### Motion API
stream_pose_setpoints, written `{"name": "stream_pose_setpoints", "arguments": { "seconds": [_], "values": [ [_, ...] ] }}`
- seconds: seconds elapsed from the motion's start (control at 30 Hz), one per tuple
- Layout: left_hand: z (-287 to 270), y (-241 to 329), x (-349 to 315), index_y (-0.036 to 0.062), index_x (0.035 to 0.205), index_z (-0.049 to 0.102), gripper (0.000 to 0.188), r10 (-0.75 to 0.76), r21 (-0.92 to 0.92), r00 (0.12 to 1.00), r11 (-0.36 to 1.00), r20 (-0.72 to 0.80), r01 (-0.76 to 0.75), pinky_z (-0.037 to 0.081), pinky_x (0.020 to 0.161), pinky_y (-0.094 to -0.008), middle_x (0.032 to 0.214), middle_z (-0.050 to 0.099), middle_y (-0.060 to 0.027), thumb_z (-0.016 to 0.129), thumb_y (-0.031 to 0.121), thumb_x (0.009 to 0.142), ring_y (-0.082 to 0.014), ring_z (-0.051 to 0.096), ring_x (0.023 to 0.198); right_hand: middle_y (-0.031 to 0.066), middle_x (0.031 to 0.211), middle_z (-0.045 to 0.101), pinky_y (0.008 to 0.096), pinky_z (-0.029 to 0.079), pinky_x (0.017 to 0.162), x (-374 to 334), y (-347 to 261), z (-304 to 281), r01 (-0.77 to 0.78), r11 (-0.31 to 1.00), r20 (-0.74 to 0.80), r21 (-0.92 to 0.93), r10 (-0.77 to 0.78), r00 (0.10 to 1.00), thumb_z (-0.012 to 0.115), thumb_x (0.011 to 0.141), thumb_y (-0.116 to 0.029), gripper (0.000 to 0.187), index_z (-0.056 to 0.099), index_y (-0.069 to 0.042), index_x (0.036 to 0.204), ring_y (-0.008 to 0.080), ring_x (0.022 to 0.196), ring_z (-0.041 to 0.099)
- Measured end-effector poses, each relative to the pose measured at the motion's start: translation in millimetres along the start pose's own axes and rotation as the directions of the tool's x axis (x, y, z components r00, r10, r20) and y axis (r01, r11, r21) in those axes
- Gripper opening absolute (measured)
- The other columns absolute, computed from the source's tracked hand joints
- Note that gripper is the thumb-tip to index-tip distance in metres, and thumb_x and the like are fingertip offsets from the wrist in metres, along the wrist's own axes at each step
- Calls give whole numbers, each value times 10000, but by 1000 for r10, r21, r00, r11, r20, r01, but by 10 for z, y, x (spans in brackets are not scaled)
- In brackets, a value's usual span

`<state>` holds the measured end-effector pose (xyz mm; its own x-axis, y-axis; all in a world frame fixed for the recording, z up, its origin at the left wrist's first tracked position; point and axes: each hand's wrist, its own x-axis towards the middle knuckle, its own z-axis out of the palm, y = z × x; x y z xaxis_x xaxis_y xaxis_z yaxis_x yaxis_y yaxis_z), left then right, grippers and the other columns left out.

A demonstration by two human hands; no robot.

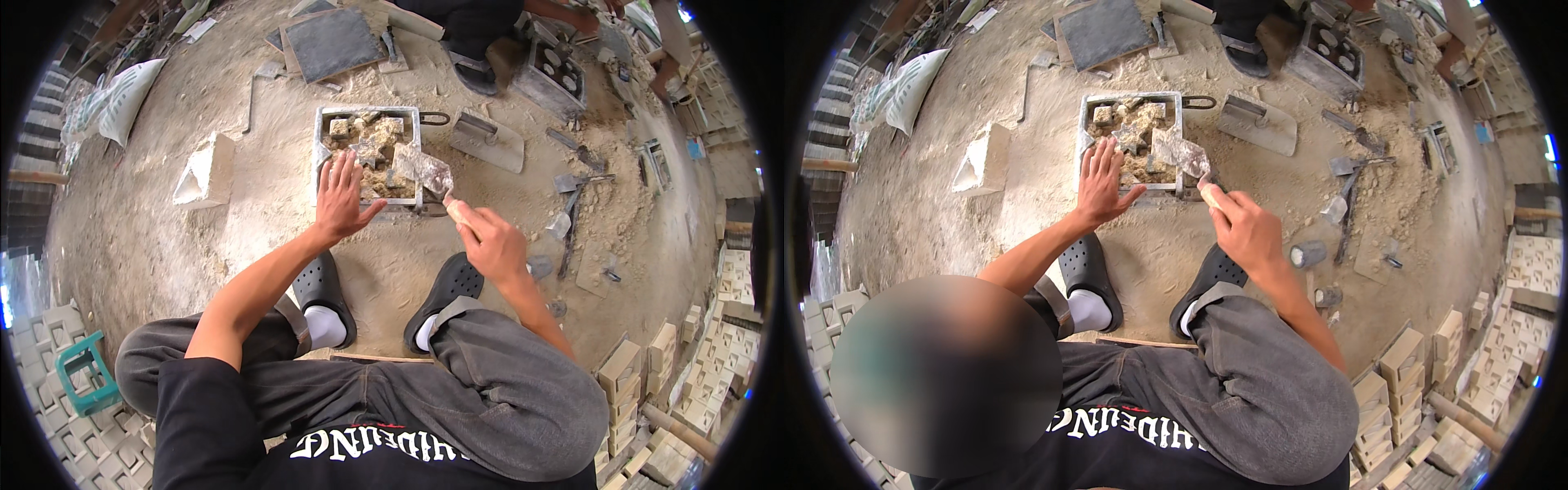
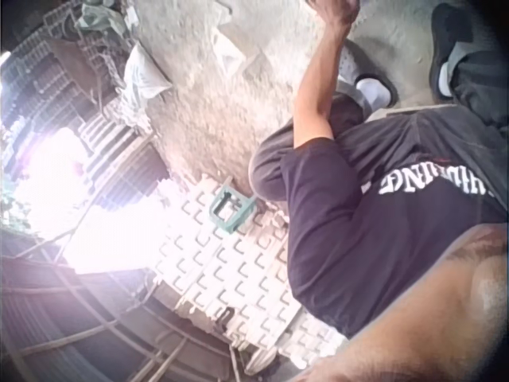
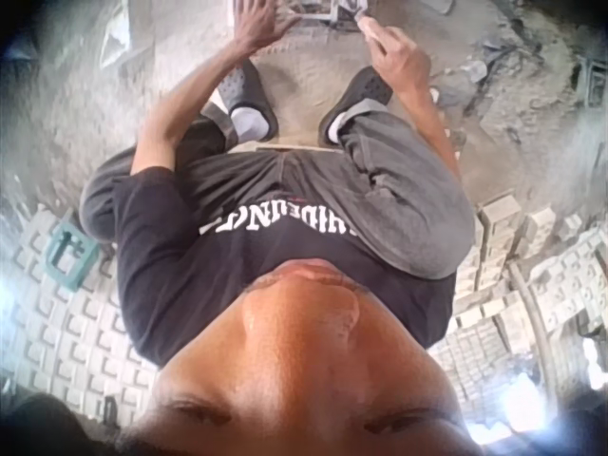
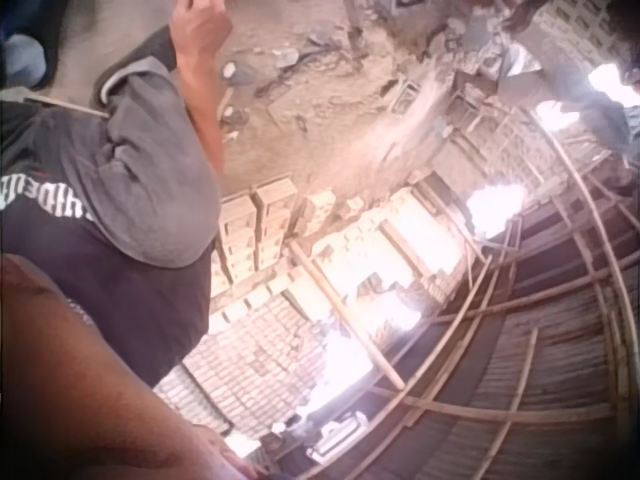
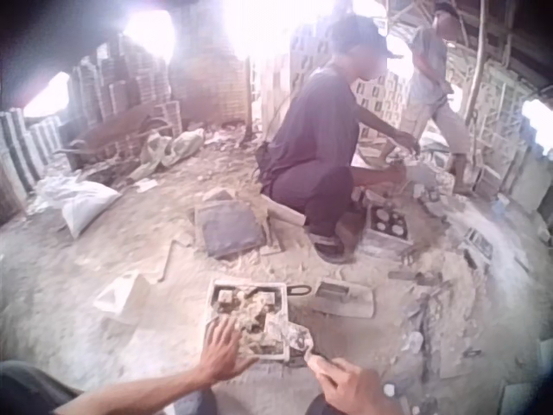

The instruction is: The person uses a trowel to scrape and smooth material inside a square metal mold on the ground, and uses a small pick tool to refine the edges and details of the stone within the mold.

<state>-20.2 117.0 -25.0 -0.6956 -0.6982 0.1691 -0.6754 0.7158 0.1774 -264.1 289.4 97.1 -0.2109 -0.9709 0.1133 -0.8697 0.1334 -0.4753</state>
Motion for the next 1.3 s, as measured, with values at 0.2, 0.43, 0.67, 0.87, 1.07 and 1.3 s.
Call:
{"name": "stream_pose_setpoints", "arguments": {
  "seconds": [0.2, 0.43, 0.67, 0.87, 1.07, 1.3],
  "values": [
    [118, 421, 9, -70, 1455, 373, 913, -71, -65, 985, 995, 156, 82, 42, 1218, -512, 1609, 158, -264, 476, 664, 922, -371, 70, 1521, 110, 923, 702, 389, 541, 626, -71, 506, 34, -150, 969, -37, 196, 160, 986, 645, 914, -276, 362, 650, -139, 1249, 303, 766, 687],
    [81, 436, 504, -26, 1481, 360, 874, 137, -73, 982, 989, 130, -128, 68, 1214, -518, 1609, 176, -243, 572, 594, 903, -375, 111, 1513, 72, 853, 683, 270, 443, 386, -306, 1831, -650, -704, 382, 218, 598, 768, 602, 703, 893, -367, 511, 625, -38, 1276, 134, 532, 622],
    [107, 567, 665, -109, 1502, 210, 967, 272, -150, 900, 961, 340, -233, 138, 1215, -470, 1602, 138, -293, 640, 497, 884, -418, 124, 1503, 117, 907, 670, 311, 465, 383, -661, 3357, -944, -678, 47, 106, 733, 978, 182, 681, 888, -245, 362, 644, -29, 1177, 194, 548, 634],
    [154, 579, 708, -100, 1515, 168, 1034, 303, -136, 859, 953, 414, -271, 52, 1216, -530, 1596, 129, -310, 676, 493, 837, -426, 97, 1506, 115, 876, 672, 328, 466, 403, -685, 4454, -798, -641, -73, 93, 764, 996, -2, 651, 902, -247, 310, 654, -30, 1124, 199, 560, 629],
    [177, 725, 1019, -94, 1512, 192, 1031, 262, -134, 869, 965, 420, -226, 58, 1213, -542, 1594, 138, -312, 664, 516, 828, -448, 86, 1501, 118, 823, 668, 341, 474, 414, -427, 5433, -856, -576, -89, 134, 813, 990, 36, 644, 908, -240, 247, 655, -24, 1027, 208, 535, 624],
    [327, 739, 1352, 62, 1487, 384, 821, 488, -255, 776, 872, 400, -417, 138, 1189, -590, 1567, 264, -274, 666, 460, 827, -440, 205, 1476, 87, 736, 656, 326, 442, 426, -99, 6065, -994, -550, -74, 126, 832, 990, 57, 573, 951, -266, 227, 646, -51, 943, 183, 536, 604]
  ]
}}
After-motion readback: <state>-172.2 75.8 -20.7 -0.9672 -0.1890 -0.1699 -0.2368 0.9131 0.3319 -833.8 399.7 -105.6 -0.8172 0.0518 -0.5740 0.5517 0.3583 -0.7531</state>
